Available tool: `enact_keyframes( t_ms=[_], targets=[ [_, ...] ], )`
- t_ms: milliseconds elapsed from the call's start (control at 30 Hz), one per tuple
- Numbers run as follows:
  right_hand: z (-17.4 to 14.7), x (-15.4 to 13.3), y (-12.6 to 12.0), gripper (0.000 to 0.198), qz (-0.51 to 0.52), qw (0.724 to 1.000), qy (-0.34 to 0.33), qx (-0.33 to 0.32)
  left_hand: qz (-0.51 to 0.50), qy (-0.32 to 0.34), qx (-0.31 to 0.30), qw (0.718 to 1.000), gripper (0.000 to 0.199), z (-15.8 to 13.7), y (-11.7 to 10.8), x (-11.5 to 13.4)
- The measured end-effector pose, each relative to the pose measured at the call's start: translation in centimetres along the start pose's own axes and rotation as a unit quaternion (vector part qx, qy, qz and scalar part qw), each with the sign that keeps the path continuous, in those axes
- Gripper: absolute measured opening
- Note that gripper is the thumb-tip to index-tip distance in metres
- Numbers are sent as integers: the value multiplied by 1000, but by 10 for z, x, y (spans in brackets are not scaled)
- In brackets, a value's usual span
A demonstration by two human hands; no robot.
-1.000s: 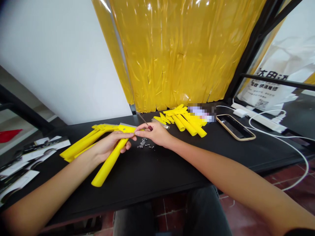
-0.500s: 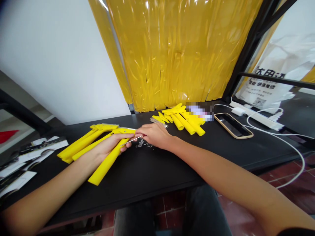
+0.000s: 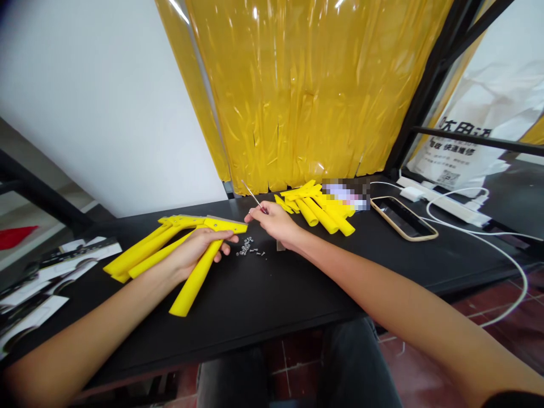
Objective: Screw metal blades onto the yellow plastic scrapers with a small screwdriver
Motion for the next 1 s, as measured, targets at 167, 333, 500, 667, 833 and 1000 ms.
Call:
enact_keyframes(
  t_ms=[167, 333, 500, 667, 833, 1000],
  targets=[
    [-1, 1, -4, 13, 156, 985, 67, 7, 9, -3, 3, 1000, 13, 0, 1, 0],
    [-1, 2, -5, 18, 159, 984, 77, -4, 11, 1, -3, 1000, 15, 1, 1, 0],
    [-2, 7, -4, 25, 134, 987, 85, -30, 0, -1, -24, 1000, 17, 3, 0, -2],
    [-4, 9, -1, 28, 110, 989, 89, -37, 0, 0, -34, 999, 16, 2, 0, -1],
    [-5, 3, 0, 27, 51, 993, 87, -56, 6, -1, -42, 999, 16, 0, 1, 0],
    [-4, 3, 1, 16, -33, 997, -26, -61, 10, 0, -47, 999, 16, -1, 2, -1]
  ],
)
Point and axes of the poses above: each hand's wrist, its own z-axis towards the middle knuckle, its own y-axis out of the palm, x = y × z, the point moved 1 cm from there along z, towards the middle knuckle, and after that the axes turned 10 degrees about -y, right-handed, at the moved point
